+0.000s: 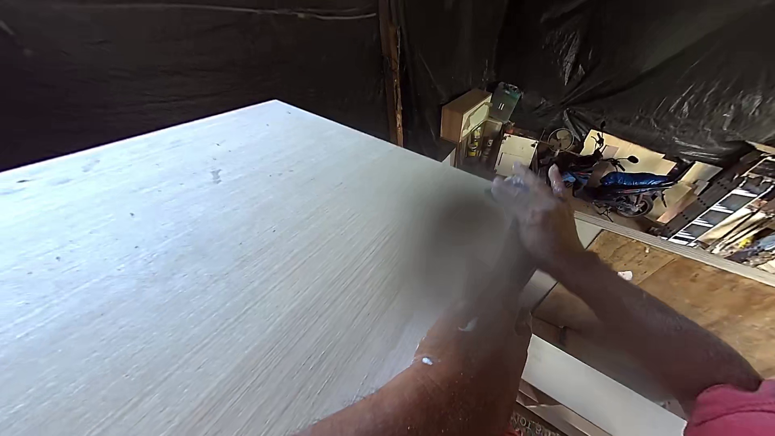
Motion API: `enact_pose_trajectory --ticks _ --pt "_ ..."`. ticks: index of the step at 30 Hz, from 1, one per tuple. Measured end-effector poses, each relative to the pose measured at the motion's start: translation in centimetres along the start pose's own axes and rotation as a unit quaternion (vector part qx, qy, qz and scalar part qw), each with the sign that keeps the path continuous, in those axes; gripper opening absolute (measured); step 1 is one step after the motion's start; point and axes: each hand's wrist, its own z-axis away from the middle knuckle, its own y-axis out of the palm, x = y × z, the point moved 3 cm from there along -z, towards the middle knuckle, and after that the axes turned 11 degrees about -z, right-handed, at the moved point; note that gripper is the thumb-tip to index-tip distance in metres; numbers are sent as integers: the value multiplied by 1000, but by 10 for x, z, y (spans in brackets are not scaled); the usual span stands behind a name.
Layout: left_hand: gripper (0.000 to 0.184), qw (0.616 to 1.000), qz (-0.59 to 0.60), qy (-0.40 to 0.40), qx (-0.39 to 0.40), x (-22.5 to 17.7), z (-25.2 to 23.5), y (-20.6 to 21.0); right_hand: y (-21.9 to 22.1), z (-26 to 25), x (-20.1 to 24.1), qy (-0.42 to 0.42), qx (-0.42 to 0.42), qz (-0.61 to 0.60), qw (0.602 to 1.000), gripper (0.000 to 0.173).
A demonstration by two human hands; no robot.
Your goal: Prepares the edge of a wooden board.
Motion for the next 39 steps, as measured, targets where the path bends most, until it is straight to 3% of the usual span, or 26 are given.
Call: enact_pose_trajectory --ticks 3,7,11,15,20,24,28,32,36,38,39 --pt "72 1000 -4 -2 -17 0 1 1 -8 21 22 -48 -31 -36 998 42" --pt "74 1000 -6 -7 13 -1 -2 -1 3 6 -15 21 -24 -4 999 43" --pt "70 1000 -1 -7 -8 0 0 0 -7 26 24 -27 -50 -40 998 42" --pt "60 1000 -30 1 6 0 -1 -3 10 2 -16 38 -32 11 999 46" --pt "73 1000 8 -1 -20 1 0 2 -2 25 28 -16 -61 -44 997 41" --pt "71 1000 -5 1 3 -1 0 1 7 5 -12 46 -25 -13 999 43" --pt "70 1000 9 -3 -6 0 1 1 -1 22 31 -12 -56 -50 997 41" --pt "67 1000 -10 1 7 -2 1 2 6 9 -8 37 -25 -6 999 44" --pt "67 1000 1 -2 -17 -2 4 3 -3 29 36 -38 -62 -72 995 38" --pt "66 1000 -5 1 -20 -1 3 4 0 20 8 -30 -52 -65 996 34" --pt "66 1000 -6 2 -21 -2 2 5 5 8 -27 26 -22 -37 999 36"
